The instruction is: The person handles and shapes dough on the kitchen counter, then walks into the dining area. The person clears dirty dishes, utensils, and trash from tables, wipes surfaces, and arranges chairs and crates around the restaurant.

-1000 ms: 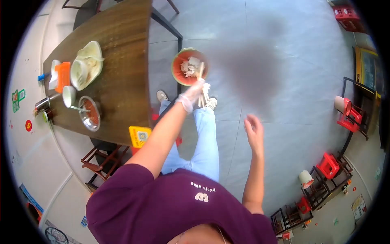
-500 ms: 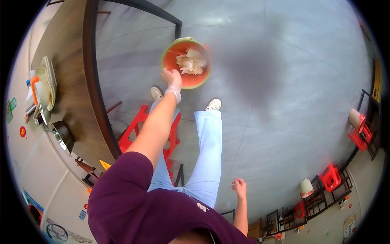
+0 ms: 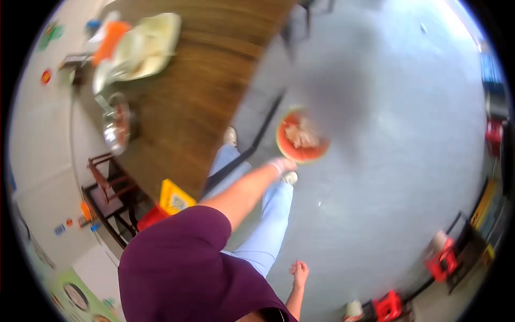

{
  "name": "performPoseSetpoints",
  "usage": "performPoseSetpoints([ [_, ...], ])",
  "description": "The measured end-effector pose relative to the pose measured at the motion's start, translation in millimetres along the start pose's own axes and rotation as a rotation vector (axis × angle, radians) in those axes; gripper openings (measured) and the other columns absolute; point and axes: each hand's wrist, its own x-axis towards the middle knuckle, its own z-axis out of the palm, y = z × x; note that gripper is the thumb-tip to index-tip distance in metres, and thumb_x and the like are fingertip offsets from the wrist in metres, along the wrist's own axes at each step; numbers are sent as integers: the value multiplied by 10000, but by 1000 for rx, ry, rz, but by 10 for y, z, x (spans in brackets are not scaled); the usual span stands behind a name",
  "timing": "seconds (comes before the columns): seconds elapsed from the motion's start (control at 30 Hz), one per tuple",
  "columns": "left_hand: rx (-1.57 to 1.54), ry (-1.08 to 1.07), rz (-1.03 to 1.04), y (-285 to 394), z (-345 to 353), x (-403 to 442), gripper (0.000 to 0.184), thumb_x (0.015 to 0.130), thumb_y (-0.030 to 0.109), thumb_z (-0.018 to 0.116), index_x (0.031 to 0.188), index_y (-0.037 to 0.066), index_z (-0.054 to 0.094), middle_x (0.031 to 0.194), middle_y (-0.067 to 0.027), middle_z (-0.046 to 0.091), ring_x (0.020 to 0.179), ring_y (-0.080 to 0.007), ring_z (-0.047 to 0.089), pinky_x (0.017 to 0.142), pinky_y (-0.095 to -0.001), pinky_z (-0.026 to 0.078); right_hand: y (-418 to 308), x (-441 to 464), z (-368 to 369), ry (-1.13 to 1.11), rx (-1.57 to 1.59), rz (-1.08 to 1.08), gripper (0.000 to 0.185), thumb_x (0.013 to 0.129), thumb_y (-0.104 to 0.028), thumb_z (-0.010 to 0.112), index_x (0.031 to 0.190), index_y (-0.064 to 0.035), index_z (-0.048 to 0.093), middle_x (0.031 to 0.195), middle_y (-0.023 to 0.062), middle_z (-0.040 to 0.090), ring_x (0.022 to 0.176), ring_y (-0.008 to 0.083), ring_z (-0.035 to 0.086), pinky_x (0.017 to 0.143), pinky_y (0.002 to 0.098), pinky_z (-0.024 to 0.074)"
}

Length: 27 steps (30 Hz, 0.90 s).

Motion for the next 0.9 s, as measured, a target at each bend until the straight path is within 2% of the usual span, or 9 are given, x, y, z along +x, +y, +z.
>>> performPoseSetpoints([
  [0.03,-520,5,360,-69,295,-97,255,825,276,426,768,124,622,745,18,581,690,-139,529,694,-329,440,-41,-1,-18,-23,-47,14,143,832,-149,509,856,-8,523,687,71,566,515,110,515,442,224,415],
  [0.07,268,38,515,68,408,72,264,832,289,429,781,98,604,748,-9,568,730,-138,513,715,-329,430,-205,8,-19,-35,-93,21,140,828,-144,509,856,-7,522,687,75,567,513,115,520,441,225,417],
  [0.27,-42,-39,546,2515,408,-2651,374,862,362,436,1068,62,526,950,-53,567,894,-145,501,853,-282,367,-1907,-152,264,-91,-272,-475,185,828,-160,472,915,-4,520,700,92,574,526,142,542,448,237,431],
  [0.43,-206,21,982,2533,-1106,-4789,391,855,309,450,1074,-9,517,1041,-109,564,969,-163,520,870,-259,377,-3239,-577,809,-105,-360,-761,223,836,-187,465,957,-11,528,735,80,580,546,135,542,472,241,433],
  [0.5,-430,888,750,1792,-2358,-6135,279,864,317,465,1032,118,568,979,-118,595,915,-205,549,820,-265,402,-3539,-893,1164,-115,-432,-846,229,838,-185,462,965,-7,531,748,79,581,562,131,541,485,238,431],
  [0.53,-75,1346,628,1725,-2442,-6661,333,831,283,500,1047,33,546,960,-128,594,883,-200,561,786,-308,428,-3657,-1002,1342,-117,-458,-887,233,839,-184,460,969,-5,532,755,78,581,570,128,541,491,236,430],
  [0.6,-121,1775,183,909,-3205,-6616,306,819,242,494,1006,8,557,932,-137,598,856,-220,569,740,-326,441,-3711,-1275,1672,-121,-467,-871,235,840,-179,461,978,-2,534,761,79,582,579,126,540,500,234,428],
  [0.8,-558,1054,384,-559,-4398,-5885,269,766,231,500,875,-5,566,754,-75,578,650,-151,518,586,-300,413,-3606,-1668,2509,-125,-486,-814,214,841,-150,465,972,2,539,757,65,578,575,110,533,498,223,418],
  [0.9,-341,1217,240,-550,-4422,-5930,240,737,187,474,806,-18,577,707,-81,576,640,-160,523,596,-300,415,-3554,-1842,2763,-108,-480,-797,201,843,-143,466,957,4,542,750,57,576,567,102,530,490,216,413],
])
